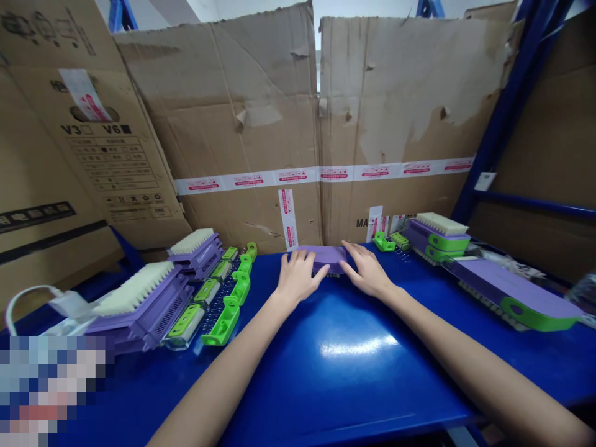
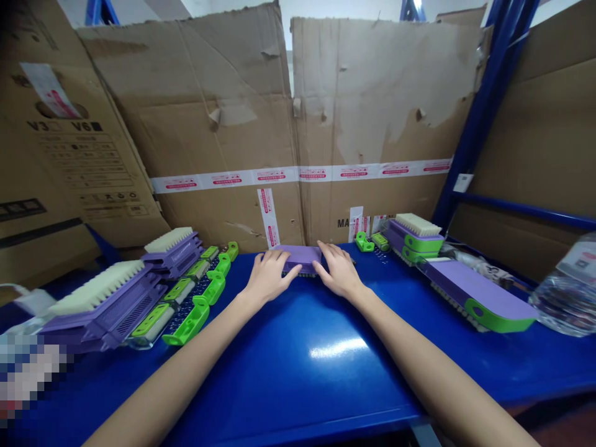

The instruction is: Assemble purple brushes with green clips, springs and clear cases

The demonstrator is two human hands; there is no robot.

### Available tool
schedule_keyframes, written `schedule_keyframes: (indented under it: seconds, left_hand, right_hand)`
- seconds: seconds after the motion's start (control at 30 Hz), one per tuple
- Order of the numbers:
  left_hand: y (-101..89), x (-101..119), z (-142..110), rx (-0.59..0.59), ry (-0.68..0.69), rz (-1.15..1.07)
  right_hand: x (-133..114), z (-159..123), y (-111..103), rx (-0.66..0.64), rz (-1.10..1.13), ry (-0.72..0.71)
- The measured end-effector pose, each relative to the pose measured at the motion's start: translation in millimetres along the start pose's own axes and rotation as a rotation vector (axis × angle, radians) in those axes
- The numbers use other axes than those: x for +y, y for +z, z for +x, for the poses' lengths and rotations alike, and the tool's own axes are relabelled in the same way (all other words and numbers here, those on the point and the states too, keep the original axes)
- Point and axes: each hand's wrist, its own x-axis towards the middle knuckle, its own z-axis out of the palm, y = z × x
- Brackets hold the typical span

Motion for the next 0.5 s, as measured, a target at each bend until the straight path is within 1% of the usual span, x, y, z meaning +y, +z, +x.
schedule_keyframes:
  seconds: [0.1, 0.2, 0.27, 0.3, 0.33, 0.4, 0.47, 0.5]
  left_hand:
    - [8.3, -6, 7, 0.021, -0.075, 0.013]
    - [13.4, -13, 11, 0.011, -0.191, 0.026]
    - [14.8, -16, 11, 0.032, -0.289, -0.025]
    - [15.2, -17, 10, 0.054, -0.308, -0.057]
    - [15.6, -18, 8, 0.075, -0.297, -0.084]
    - [16.9, -18, 3, 0.091, -0.196, -0.1]
    - [18.9, -18, -1, 0.068, -0.088, -0.072]
    - [20.2, -18, -3, 0.053, -0.057, -0.055]
  right_hand:
    - [0, -1, 0, -0.056, 0.023, -0.032]
    - [-5, -1, -4, -0.057, 0.032, -0.095]
    - [-10, -2, -8, -0.045, 0.043, -0.148]
    - [-12, -2, -9, -0.041, 0.046, -0.17]
    - [-14, -3, -10, -0.041, 0.043, -0.187]
    - [-17, -4, -8, -0.051, 0.011, -0.201]
    - [-16, -4, -4, -0.072, -0.044, -0.186]
    - [-14, -4, -2, -0.081, -0.072, -0.163]
